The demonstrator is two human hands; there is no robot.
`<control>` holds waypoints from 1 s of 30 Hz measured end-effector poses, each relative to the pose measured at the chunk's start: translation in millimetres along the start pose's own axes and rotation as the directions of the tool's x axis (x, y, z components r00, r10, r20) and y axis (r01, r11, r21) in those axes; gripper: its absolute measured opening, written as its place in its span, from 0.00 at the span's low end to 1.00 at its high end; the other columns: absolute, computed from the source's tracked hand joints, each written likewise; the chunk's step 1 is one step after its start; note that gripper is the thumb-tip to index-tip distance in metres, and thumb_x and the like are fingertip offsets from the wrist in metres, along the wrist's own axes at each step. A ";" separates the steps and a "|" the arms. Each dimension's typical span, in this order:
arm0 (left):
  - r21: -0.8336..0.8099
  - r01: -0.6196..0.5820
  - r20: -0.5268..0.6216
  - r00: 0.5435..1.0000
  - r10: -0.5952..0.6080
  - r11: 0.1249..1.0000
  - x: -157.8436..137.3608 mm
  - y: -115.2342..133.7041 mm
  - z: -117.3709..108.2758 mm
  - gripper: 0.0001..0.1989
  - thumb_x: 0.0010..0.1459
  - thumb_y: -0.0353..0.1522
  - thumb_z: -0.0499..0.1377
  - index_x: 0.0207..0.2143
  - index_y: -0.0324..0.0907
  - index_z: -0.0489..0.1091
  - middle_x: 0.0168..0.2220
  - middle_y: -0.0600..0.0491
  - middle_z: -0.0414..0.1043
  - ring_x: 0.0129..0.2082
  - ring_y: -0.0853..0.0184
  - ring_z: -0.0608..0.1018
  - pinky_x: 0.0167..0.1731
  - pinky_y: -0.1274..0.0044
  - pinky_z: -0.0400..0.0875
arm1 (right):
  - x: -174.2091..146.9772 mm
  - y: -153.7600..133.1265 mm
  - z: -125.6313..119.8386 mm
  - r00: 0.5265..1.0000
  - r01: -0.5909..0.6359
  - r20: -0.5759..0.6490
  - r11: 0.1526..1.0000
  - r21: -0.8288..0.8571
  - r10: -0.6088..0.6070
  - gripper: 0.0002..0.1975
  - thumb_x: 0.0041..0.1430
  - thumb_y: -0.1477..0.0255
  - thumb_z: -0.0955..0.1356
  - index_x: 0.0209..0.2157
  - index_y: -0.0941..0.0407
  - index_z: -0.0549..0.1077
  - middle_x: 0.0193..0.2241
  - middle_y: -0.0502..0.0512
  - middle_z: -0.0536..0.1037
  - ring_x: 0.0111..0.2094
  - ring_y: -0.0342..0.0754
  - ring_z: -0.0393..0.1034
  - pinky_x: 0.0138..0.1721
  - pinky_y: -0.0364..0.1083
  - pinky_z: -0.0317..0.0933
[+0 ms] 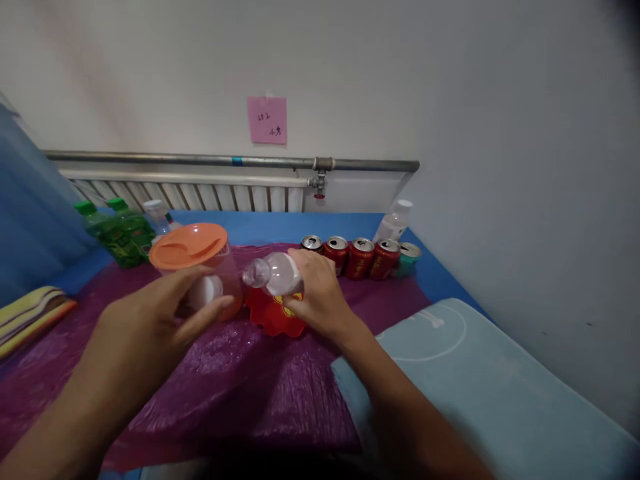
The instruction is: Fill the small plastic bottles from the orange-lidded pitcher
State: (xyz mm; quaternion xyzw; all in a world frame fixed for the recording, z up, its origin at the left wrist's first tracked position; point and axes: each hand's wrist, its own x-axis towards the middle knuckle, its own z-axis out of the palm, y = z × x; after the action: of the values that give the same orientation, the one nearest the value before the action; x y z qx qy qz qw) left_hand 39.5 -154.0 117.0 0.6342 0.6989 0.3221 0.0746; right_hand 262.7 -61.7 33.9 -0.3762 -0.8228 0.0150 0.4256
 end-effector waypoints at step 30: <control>-0.842 0.458 0.307 0.841 -0.445 0.286 74.1 -139.5 92.9 0.25 0.48 0.51 0.64 0.39 0.40 0.76 0.43 0.44 0.80 0.50 0.53 0.78 0.54 0.63 0.73 | -4.0 11.4 -0.3 0.858 -0.492 0.015 0.813 0.311 0.513 0.43 0.44 0.61 0.76 0.62 0.55 0.66 0.55 0.64 0.77 0.54 0.63 0.73 0.56 0.61 0.66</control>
State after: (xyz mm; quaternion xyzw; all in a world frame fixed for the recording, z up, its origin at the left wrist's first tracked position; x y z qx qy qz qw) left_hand -43.5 -50.0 -9.0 0.2745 0.5688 0.6017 0.4889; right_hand 271.2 -56.1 27.4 -0.5104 -0.6663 0.2401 0.4878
